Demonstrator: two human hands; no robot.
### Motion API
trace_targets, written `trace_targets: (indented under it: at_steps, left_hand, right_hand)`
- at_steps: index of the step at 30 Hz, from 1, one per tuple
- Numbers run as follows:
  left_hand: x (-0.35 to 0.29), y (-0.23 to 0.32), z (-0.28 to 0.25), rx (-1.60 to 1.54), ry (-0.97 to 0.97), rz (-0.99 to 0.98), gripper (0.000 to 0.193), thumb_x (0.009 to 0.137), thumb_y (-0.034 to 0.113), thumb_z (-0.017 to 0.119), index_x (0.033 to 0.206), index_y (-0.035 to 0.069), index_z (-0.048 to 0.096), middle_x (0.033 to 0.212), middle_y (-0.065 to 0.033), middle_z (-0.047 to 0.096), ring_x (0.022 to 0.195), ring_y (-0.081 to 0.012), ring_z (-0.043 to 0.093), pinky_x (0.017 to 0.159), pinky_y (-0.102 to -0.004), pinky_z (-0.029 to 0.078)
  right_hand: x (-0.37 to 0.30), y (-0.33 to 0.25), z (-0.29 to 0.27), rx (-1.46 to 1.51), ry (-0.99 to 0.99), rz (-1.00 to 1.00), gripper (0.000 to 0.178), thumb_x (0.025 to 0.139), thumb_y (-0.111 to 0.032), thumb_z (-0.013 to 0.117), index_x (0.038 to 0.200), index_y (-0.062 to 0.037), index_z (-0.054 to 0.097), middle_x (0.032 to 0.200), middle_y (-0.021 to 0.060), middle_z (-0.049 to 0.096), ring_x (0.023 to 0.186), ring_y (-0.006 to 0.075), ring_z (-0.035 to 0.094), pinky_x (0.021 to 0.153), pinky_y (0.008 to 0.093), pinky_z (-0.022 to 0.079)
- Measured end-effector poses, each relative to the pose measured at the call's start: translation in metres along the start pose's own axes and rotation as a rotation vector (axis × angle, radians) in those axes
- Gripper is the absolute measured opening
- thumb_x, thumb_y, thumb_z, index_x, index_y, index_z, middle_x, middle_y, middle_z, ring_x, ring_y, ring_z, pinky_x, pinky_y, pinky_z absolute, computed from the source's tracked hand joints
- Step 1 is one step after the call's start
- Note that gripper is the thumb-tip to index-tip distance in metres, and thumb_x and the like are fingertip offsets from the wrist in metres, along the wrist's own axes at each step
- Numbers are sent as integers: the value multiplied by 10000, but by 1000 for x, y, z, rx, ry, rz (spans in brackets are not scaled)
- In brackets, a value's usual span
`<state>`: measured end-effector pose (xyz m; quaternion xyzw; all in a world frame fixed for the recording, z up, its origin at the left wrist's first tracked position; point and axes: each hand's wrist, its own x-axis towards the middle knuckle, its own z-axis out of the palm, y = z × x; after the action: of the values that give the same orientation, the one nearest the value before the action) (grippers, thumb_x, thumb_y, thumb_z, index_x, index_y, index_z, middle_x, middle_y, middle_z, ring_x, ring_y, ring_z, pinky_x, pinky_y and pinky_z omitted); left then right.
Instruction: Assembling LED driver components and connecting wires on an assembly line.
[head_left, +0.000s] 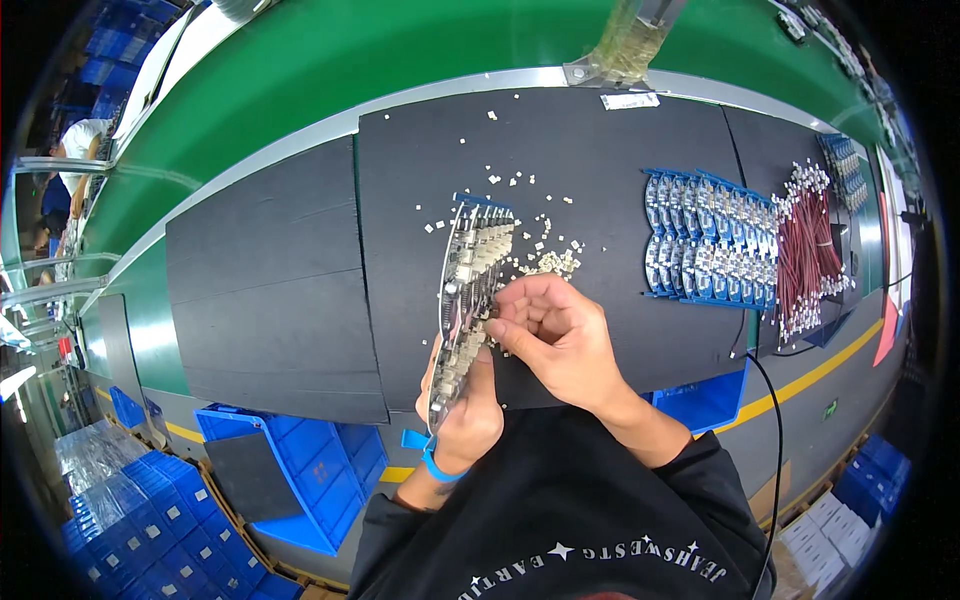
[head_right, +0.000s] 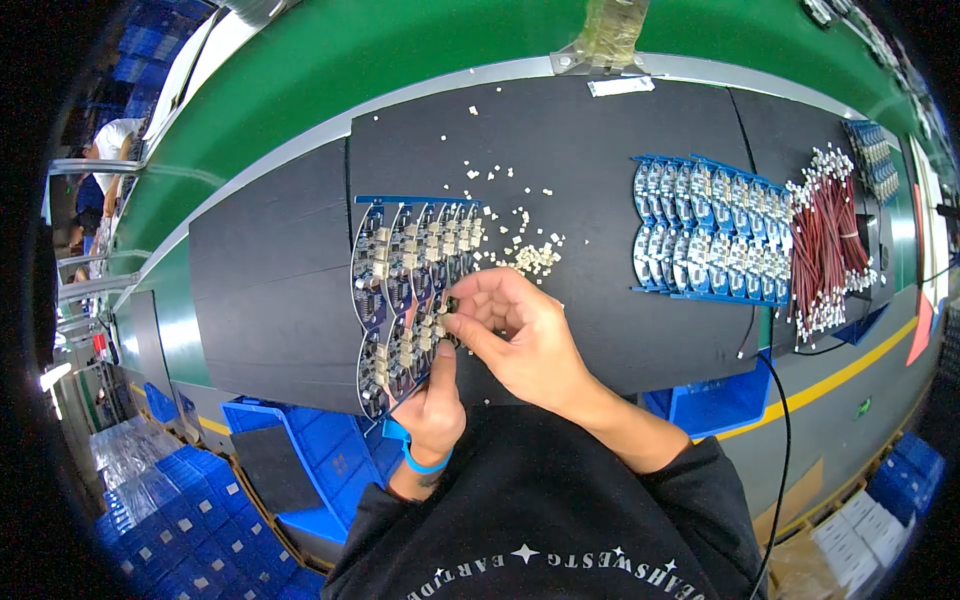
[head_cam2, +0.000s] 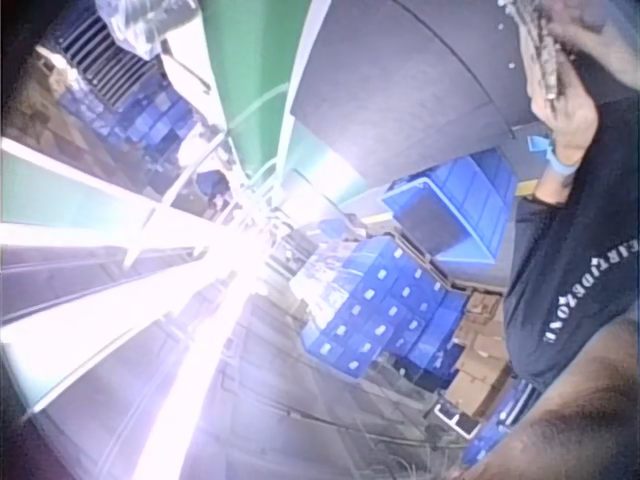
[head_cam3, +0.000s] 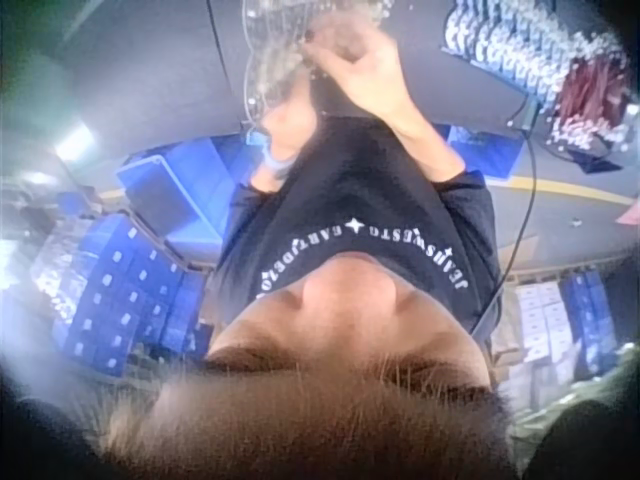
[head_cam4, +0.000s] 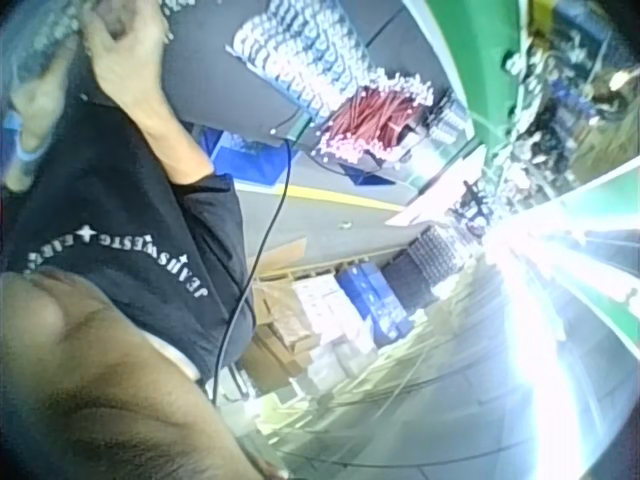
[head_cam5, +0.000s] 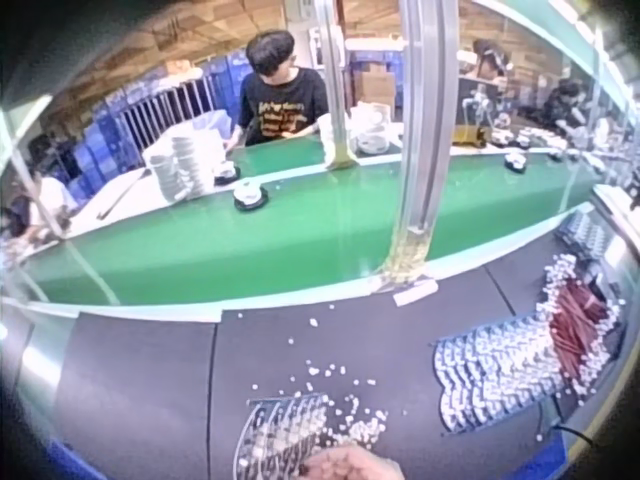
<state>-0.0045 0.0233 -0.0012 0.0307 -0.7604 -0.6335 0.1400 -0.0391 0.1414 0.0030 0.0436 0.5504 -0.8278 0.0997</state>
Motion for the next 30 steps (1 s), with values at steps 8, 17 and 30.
trace_targets:
  at_steps: [8, 17, 30]
  left_hand:
    - [1, -5, 0, 42, -23, 62, 325, 845, -118, 520, 1168, -95, 552, 1152, -221, 610, 1042, -284, 617, 871, -340, 481]
    - [0, -10, 3, -16, -58, 31, 388, 819, -184, 474, 1190, -96, 542, 1203, -245, 578, 1139, -346, 563, 962, -393, 436]
    - [6, -9, 2, 18, -56, -1, 373, 833, -165, 471, 1191, -94, 547, 1223, -236, 569, 1146, -334, 559, 969, -384, 427]
  right_hand:
    - [4, 1, -2, -23, -5, -21, 276, 833, 55, 645, 1085, 21, 538, 892, 46, 609, 812, 73, 590, 705, 209, 490]
    - [-1, -10, 9, 83, -37, -52, 286, 834, 71, 634, 1099, 27, 535, 919, 67, 617, 846, 95, 607, 757, 226, 508]
    - [1, -11, 5, 81, -57, -76, 319, 822, 77, 647, 1114, 28, 529, 924, 67, 619, 862, 97, 611, 768, 227, 510]
